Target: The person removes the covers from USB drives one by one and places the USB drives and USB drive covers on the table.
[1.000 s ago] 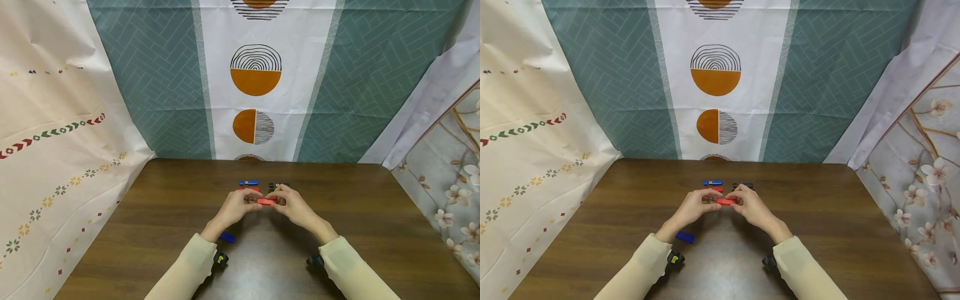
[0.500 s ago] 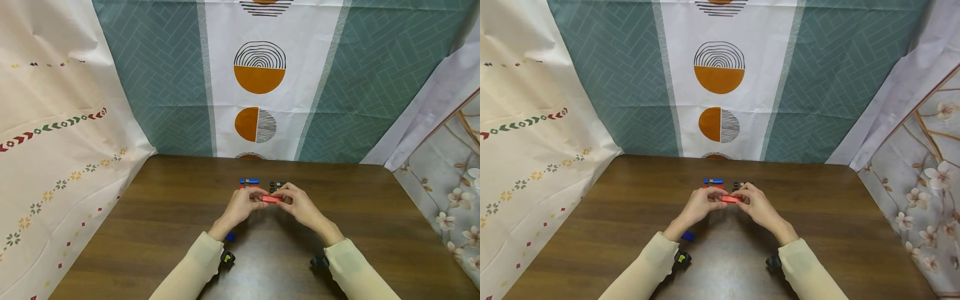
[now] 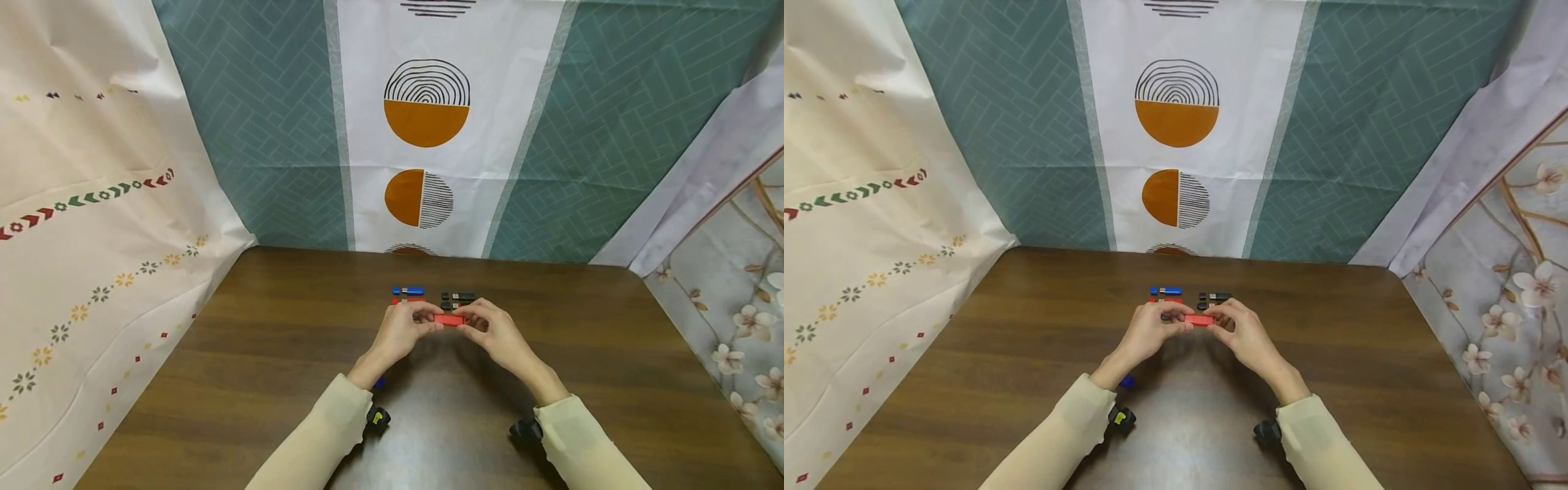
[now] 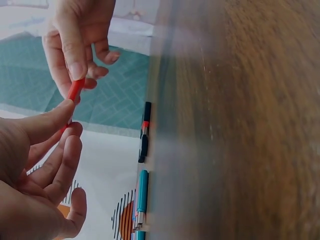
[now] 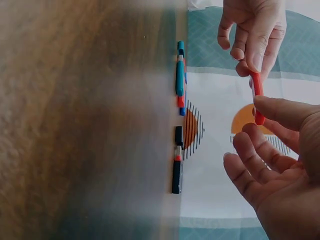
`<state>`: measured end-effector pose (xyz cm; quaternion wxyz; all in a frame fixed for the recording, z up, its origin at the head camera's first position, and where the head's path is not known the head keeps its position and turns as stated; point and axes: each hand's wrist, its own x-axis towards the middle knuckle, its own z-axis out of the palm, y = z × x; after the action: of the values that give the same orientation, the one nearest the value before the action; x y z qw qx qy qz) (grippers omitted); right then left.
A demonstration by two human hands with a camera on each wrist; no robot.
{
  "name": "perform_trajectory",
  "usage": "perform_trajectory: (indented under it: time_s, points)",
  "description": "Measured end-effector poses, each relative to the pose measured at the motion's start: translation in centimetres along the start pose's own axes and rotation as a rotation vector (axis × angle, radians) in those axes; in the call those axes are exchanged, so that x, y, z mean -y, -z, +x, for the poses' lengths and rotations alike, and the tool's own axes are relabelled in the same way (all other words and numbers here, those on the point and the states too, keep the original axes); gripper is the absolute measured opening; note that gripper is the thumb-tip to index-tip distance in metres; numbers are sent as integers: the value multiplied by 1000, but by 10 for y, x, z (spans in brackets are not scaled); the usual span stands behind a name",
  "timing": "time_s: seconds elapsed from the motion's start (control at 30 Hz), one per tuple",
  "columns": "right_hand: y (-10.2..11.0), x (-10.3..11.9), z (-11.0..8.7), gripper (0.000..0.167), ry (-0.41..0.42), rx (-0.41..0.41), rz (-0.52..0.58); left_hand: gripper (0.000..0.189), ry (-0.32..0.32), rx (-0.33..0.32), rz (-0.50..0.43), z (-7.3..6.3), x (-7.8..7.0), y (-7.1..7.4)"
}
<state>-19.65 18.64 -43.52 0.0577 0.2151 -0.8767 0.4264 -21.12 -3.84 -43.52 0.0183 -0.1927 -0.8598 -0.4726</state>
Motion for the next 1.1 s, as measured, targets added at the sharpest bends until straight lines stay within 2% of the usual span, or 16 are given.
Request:
perform_trajectory:
  time_s: [0.33, 0.8, 1.1]
  points:
    - [-2, -1, -3, 23, -32, -13, 6, 17, 25, 26, -60, 0, 0, -1]
    - [4, -4, -10, 25, -36, -81, 50, 19, -1, 27, -49, 6, -8, -11]
    - [5, -8, -10, 24, -43, -107, 40, 20, -5, 16, -39, 7, -11, -14]
